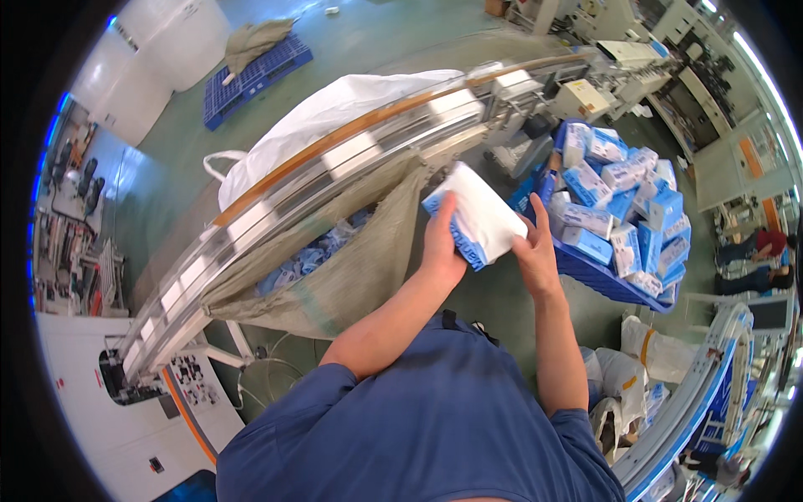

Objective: The person picks up stacks of white tissues and places them into blue and white plastic packaging. They then fold the packaging around the tissues and place the finished packages into a blue basket. The person repeats this process multiple times.

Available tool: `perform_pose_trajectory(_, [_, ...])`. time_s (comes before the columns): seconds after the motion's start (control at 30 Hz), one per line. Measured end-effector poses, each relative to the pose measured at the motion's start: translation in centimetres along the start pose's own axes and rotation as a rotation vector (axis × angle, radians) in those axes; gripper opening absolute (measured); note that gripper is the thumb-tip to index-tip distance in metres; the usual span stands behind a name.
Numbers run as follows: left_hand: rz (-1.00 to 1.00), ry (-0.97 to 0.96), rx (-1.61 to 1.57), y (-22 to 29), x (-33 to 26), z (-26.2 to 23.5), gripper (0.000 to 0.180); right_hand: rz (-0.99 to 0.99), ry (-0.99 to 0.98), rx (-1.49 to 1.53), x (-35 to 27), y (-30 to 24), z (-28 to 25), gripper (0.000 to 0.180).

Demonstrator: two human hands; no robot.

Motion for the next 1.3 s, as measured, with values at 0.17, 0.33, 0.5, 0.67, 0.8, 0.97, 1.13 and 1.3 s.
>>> perform_pose_trajectory(0.17, [0.383,-0.160,0.384,6.9,-1.4,-2.8,0.048,0.159,0.214,0.094,1.1,2.7,2.4,0.075])
perform_pose_trajectory(0.33, [0.420,0.090,0.736,10.5,-2.5,-10.6,0.049,0.258,0.134,0.255,1.3,6.7,6.2,0.059])
perform_pose_trajectory(0.5, [0.084,0.143,0.712,9.5,-2.5,-15.8,0.019,0.297,0.090,0.068,2.1,9.0,10.0,0.052])
perform_pose_trajectory(0.67, [0.371,0.830,0.604,20.3,-7.0,-28.3,0.015,0.016,0.155,-0.491,4.6,6.0,7.9,0.051])
perform_pose_trajectory(0.8, [0.989,1.164,1.655,32.2,-12.7,-33.7,0.018,0.210,0.084,-0.284,5.8,7.1,7.8,0.059])
perform_pose_trajectory(0.97, [0.167,1.044,2.239,34.6,-7.6,-41.2,0.031,0.395,0.037,0.071,5.4,8.3,11.5,0.066])
perform_pose_trajectory(1.13, [-0.501,0.944,1.997,33.6,-3.8,-48.9,0.037,0.432,-0.024,0.190,5.3,7.7,13.4,0.070])
perform_pose_trajectory(1.3, [-0.523,0.751,1.942,27.1,-6.6,-49.7,0.050,0.440,-0.020,0.228,5.3,6.6,13.4,0.070])
Point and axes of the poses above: each hand's wrist, its own x-axis towards the middle knuckle, its own z-axis out of the palm, y = z × x, the point moved 10 cm from there along x, towards the middle knuckle, and after that the axes turned 5 degrees about -x, right-handed, at the moved point
